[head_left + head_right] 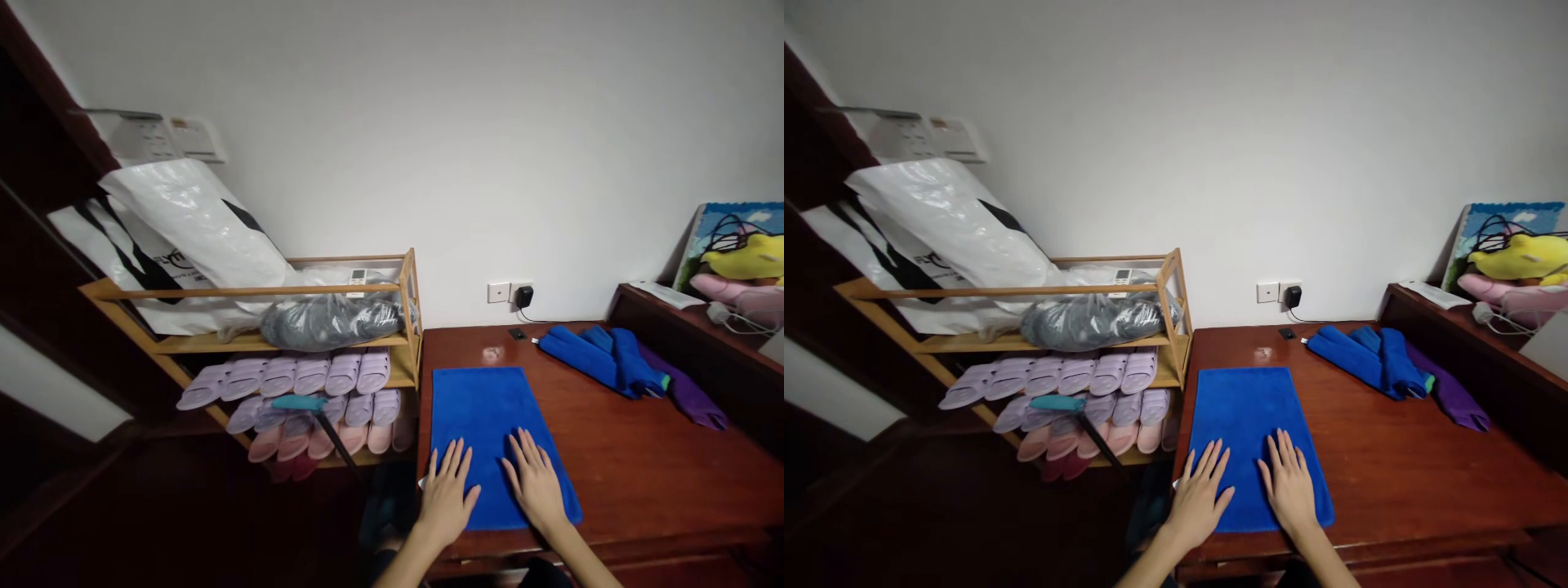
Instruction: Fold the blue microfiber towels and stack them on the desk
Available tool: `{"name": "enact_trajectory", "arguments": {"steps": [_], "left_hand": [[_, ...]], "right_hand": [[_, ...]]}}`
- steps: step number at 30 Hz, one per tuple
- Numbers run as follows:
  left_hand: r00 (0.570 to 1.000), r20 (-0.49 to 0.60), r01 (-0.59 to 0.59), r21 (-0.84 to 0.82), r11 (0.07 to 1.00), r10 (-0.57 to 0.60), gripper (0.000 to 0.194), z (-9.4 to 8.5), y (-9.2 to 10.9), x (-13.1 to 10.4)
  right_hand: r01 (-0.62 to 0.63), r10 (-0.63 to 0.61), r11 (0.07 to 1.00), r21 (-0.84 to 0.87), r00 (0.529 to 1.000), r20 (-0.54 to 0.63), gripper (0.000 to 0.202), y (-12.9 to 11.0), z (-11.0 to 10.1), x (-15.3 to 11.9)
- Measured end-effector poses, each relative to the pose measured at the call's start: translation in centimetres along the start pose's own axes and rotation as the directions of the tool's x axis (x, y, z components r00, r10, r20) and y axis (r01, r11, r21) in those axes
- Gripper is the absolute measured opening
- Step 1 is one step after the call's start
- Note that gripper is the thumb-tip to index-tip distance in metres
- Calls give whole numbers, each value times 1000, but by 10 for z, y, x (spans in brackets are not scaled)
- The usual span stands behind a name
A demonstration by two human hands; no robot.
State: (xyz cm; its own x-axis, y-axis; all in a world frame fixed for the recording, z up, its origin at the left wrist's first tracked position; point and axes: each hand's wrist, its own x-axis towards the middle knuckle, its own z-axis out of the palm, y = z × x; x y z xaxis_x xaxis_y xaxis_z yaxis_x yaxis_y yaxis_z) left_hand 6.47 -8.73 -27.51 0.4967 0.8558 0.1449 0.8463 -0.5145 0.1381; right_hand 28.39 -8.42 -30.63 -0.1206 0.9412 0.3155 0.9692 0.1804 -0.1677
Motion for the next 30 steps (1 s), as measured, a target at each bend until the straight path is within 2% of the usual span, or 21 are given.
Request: {"name": "enact_trajectory", "arguments": {"steps": [3,8,10,13,16,19,21,24,27,30], "left_hand": [[998,-29,47,12,999,-47,60,2,7,-8],[999,-43,-17,-6,1000,17,62,10,15,-21],[999,-45,-17,-2,1000,16,61,13,10,-17],[998,-55,-9,9,1000,9,60,16,-5,0],[999,-51,-1,20,1000,2,59,15,-22,22],[998,-24,62,36,997,-61,58,10,-31,38],[994,-47,100,45,994,-98,57,7,-30,38],[992,-83,93,32,995,-90,57,10,-24,27],[994,-78,83,10,997,-82,57,19,-21,19],[989,-99,109,1,994,-108,57,28,-28,29]], "right_hand": [[-34,33,999,-33,999,-39,61,-3,1,-14],[-26,27,999,-42,1000,8,66,6,9,-34],[-27,28,999,-35,999,29,65,10,12,-29],[-43,44,999,-19,998,52,65,11,17,-6],[-70,70,998,-2,994,84,65,5,19,25],[-107,102,993,38,988,115,65,-7,14,45],[-77,70,995,70,992,102,62,-15,10,46],[-27,24,998,61,999,48,60,-16,11,33],[-73,72,997,17,996,46,64,-5,21,24],[-75,74,997,9,992,98,67,8,33,38]]}}
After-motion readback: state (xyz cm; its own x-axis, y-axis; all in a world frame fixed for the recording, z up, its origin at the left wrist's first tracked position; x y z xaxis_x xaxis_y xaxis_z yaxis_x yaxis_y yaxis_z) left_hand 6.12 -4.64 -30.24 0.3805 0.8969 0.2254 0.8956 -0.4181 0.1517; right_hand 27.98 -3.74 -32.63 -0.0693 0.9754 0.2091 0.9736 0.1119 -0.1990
